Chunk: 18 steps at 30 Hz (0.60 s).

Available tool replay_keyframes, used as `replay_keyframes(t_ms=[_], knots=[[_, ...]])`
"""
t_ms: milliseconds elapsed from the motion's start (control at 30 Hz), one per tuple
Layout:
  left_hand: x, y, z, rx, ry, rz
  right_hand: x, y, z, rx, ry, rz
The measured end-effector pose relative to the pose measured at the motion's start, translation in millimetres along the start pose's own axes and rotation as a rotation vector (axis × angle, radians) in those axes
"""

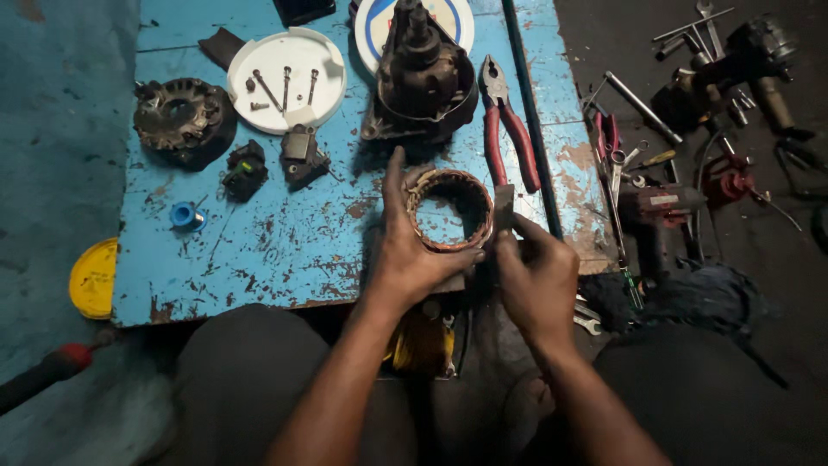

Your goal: The person uses a flat metal tool to scrape and clean the inner surface of a copper-wound motor stator. They rotate the stator by hand to access different sections while working at a cluttered workbench.

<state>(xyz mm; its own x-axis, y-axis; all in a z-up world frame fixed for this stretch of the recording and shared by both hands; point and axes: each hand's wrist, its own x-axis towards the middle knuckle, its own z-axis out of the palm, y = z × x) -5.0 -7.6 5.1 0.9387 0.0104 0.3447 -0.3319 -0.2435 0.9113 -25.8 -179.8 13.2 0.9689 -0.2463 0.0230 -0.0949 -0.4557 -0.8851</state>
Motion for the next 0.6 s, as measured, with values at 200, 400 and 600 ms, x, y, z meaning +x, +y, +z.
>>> replay_keyframes(t_ms=[200, 400, 600], knots=[[-0.3, -2.7, 0.2, -0.015, -0.001, -0.028, 24.7, 1.5, 11.7, 0.115, 0.049, -0.148], [-2.3, -1.2, 1.1, -0.008, 0.015, 0.035, 2.1, 1.8, -0.5, -0.09, 0.05, -0.222], [-6.0, -5.5, 2.2, 0.059, 0.012, -0.011, 19.0, 12.8, 5.9, -0.04, 0.014, -0.163]])
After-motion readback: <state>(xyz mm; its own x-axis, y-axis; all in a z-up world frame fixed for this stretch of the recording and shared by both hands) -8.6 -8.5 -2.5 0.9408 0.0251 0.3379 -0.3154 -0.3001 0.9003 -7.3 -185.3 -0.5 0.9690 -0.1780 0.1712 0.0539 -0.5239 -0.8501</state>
